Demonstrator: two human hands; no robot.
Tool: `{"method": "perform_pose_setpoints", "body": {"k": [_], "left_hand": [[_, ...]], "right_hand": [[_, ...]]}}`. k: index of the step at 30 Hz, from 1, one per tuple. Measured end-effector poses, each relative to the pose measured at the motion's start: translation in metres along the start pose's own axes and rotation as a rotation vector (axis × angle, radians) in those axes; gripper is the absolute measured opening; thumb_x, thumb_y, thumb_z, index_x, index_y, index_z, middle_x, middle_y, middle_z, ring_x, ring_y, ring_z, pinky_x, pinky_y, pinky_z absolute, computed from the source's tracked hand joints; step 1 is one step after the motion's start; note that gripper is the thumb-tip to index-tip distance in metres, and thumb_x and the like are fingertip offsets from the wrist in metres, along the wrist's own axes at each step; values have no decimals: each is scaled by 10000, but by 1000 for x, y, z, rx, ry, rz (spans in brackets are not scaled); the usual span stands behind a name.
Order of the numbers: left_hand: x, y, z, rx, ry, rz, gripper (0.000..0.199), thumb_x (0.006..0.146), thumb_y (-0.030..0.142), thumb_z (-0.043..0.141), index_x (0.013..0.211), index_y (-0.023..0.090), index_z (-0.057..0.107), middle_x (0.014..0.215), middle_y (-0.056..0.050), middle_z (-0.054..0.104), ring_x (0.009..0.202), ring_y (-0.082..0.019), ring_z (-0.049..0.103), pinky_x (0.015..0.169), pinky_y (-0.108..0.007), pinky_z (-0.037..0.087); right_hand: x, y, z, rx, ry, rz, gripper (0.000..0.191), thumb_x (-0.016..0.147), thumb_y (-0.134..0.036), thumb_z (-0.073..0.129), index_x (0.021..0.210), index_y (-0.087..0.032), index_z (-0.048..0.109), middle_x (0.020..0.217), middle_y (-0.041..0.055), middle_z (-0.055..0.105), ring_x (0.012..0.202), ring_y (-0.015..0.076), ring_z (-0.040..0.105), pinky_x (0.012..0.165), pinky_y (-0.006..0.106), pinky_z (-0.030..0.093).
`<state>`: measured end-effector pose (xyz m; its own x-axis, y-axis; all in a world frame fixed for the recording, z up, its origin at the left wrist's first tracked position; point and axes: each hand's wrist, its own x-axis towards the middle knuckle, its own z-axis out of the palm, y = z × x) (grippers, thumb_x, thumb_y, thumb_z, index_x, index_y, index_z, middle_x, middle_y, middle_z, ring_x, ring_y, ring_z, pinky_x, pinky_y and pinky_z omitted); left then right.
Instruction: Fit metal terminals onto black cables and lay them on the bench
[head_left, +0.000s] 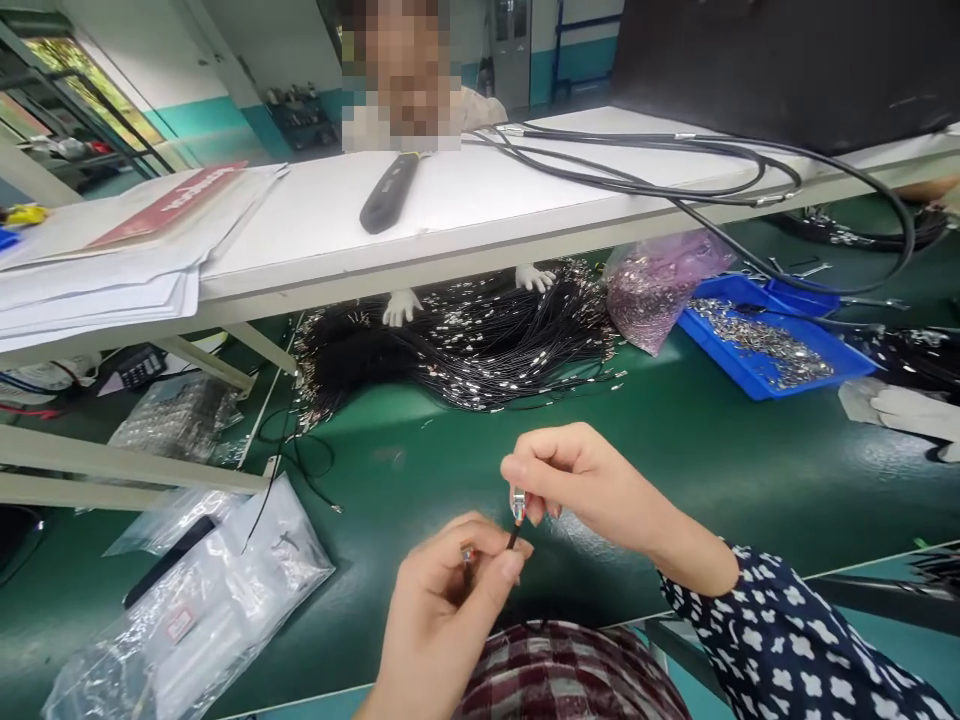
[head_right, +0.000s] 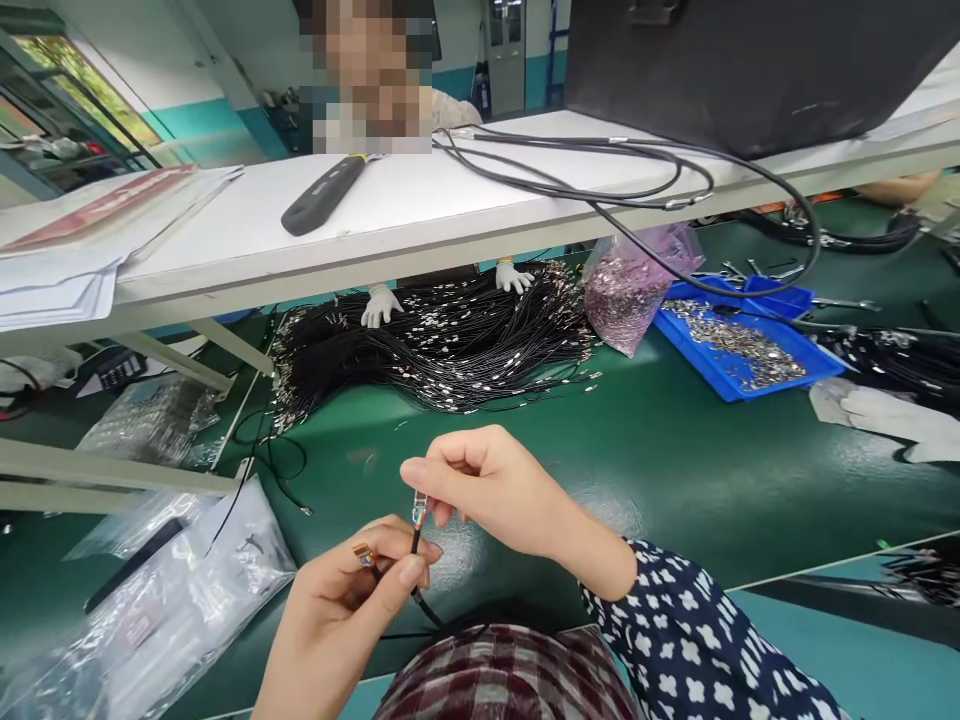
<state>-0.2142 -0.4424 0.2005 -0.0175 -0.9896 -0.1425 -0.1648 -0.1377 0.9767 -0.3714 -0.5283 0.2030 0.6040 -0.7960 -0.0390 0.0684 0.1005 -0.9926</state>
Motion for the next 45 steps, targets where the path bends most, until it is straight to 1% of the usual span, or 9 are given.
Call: {"method": "perform_pose_setpoints", "body": {"k": [3, 8, 15, 20, 24, 33, 39, 42, 45], "left_hand": [[-6, -1, 6, 21, 132, 34, 54, 814, 254, 649, 854, 220, 658, 686, 1, 594, 604, -122, 484, 545, -226, 370], [-14, -7, 13, 91, 271, 173, 378, 810, 187, 648, 1155, 322, 572, 677, 39, 613, 578, -131, 542, 521, -234, 396], [-15, -14, 6, 343, 196, 432, 572, 787, 40, 639, 1242, 378, 566, 871, 8, 731, 674, -143, 647, 633, -237, 502], [-14, -13, 1, 549, 152, 578, 758, 736, -34, 658, 1325, 408, 480, 926, 15, 741, 692, -141, 672, 654, -221, 507], [-16, -17, 2, 509, 166, 526, 702, 743, -11, 664, 1292, 392, 494, 939, 8, 739, 651, -138, 660, 645, -233, 515], [-19, -23, 5, 329, 185, 393, 452, 801, 76, 629, 1159, 323, 508, 736, 36, 680, 573, -124, 585, 551, -226, 464], [-16, -27, 5, 332, 191, 374, 312, 838, 95, 591, 1082, 257, 482, 739, 40, 664, 572, -92, 568, 529, -177, 455], [-12, -28, 5, 345, 167, 387, 302, 837, 106, 597, 1068, 259, 473, 731, 53, 655, 545, -83, 541, 505, -165, 447], [-9, -28, 7, 319, 125, 366, 270, 855, 120, 570, 1046, 277, 463, 734, 64, 642, 543, -85, 539, 503, -170, 445]], "right_hand": [[2, 1, 1, 84, -31, 63, 384, 906, -400, 561, 605, -162, 565, 518, -31, 536, 463, 69, 438, 442, 185, 331], [0, 2, 4, 85, 3, 68, 383, 902, -410, 572, 610, -162, 579, 518, -32, 543, 440, 62, 397, 412, 187, 290], [-6, 4, 6, 6, 48, 56, 405, 905, -423, 567, 595, -164, 540, 533, -33, 536, 466, 72, 407, 431, 200, 298], [-11, 4, 7, -107, 68, 23, 413, 923, -418, 545, 599, -164, 523, 553, -34, 539, 496, 77, 409, 458, 213, 308], [-13, 5, 7, -108, 76, 13, 404, 921, -393, 556, 592, -162, 519, 551, -38, 543, 496, 73, 424, 461, 203, 315], [-13, 7, 6, -27, 85, 28, 386, 916, -382, 565, 602, -160, 541, 549, -33, 548, 487, 73, 398, 453, 197, 304], [-16, 11, 4, 6, 42, -6, 392, 939, -424, 523, 665, -152, 591, 626, -13, 580, 574, 93, 486, 541, 214, 375], [-22, 15, 6, -27, 23, -38, 283, 929, -391, 552, 787, -162, 638, 705, -6, 600, 646, 110, 506, 598, 235, 387], [-27, 17, 12, -130, 98, -66, 128, 864, -277, 651, 789, -176, 626, 738, -23, 593, 653, 105, 477, 604, 240, 359]]}}
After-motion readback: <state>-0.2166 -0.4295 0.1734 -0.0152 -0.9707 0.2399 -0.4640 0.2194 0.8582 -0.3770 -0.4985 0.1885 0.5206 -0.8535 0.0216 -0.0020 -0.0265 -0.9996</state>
